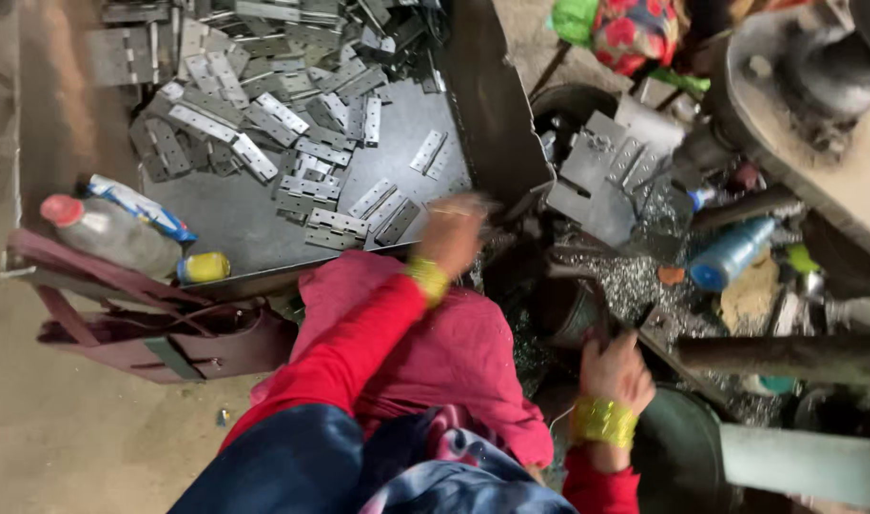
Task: The person operates a manual metal punching machine, repeatedly picking up metal hinge blanks from a tray, inserting them into the machine, and pressing the lever to punch holes. Processed pieces are ejected into a collection bin below.
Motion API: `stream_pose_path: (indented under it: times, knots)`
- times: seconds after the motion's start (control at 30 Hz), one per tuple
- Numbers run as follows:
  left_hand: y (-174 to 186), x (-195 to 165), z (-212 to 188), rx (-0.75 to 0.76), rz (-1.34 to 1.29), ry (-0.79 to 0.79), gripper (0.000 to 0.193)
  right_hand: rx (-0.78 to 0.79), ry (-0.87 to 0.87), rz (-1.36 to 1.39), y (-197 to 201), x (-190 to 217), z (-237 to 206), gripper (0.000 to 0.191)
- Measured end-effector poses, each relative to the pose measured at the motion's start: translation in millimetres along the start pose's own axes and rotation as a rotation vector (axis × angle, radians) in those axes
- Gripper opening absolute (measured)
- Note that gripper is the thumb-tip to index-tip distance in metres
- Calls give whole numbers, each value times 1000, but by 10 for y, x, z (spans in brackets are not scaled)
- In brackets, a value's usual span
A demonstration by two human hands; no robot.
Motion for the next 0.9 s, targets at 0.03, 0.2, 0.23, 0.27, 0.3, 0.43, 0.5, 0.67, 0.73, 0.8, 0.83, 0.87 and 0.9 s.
stream_pose_path:
  times: [0.03, 0.2, 0.23, 0.27, 0.3, 0.43, 0.5, 0.67, 0.73, 0.8, 0.83, 0.87, 0.9]
  knots:
    - [-166, 548, -244, 294, 182, 248, 26, -1, -4, -10, 181, 84, 70, 49]
    - [83, 1784, -452, 68, 845, 430, 50, 26, 27, -83, 694, 412, 264, 40]
    - [-79, 1931, -529, 197, 757, 481, 52, 6, 29, -71, 758, 446, 262, 39]
    - [-245, 2007, -624, 332, 661, 528, 54, -11, 25, -67, 804, 464, 255, 39]
    - [-314, 2004, -638, 365, 674, 507, 48, -35, 16, -65, 846, 475, 242, 39]
    - [-365, 1908, -526, 277, 853, 319, 50, 18, -48, 22, 789, 482, 194, 39]
    - [-474, 1972, -588, 452, 719, 376, 32, 69, -83, 11, 706, 475, 184, 39]
    - [-357, 1798, -567, 412, 469, 278, 28, -7, -49, 62, 734, 505, 151, 44]
    - [-235, 1628, -541, 313, 452, 164, 17, -11, -41, 76, 788, 482, 114, 43]
    - [-201, 1633, -520, 332, 383, 311, 16, -40, -34, 72, 897, 481, 95, 38]
    - [-179, 1611, -483, 333, 354, 391, 16, -79, -25, 88, 977, 509, 90, 39]
    - [-170, 1490, -376, 296, 214, 394, 24, -123, -12, 110, 1055, 560, 91, 41]
    - [-149, 1341, -256, 258, 78, 395, 33, -163, 3, 134, 1127, 627, 90, 43]
Point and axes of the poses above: each hand's wrist, its own z-axis towards the middle knuckle, its own y-axis out of the back of the hand, x = y × z, the point moved 9 cm from there along z, towards the middle knuckle, and after that the axes turned 10 degrees about -x, right-handed, at the moved point
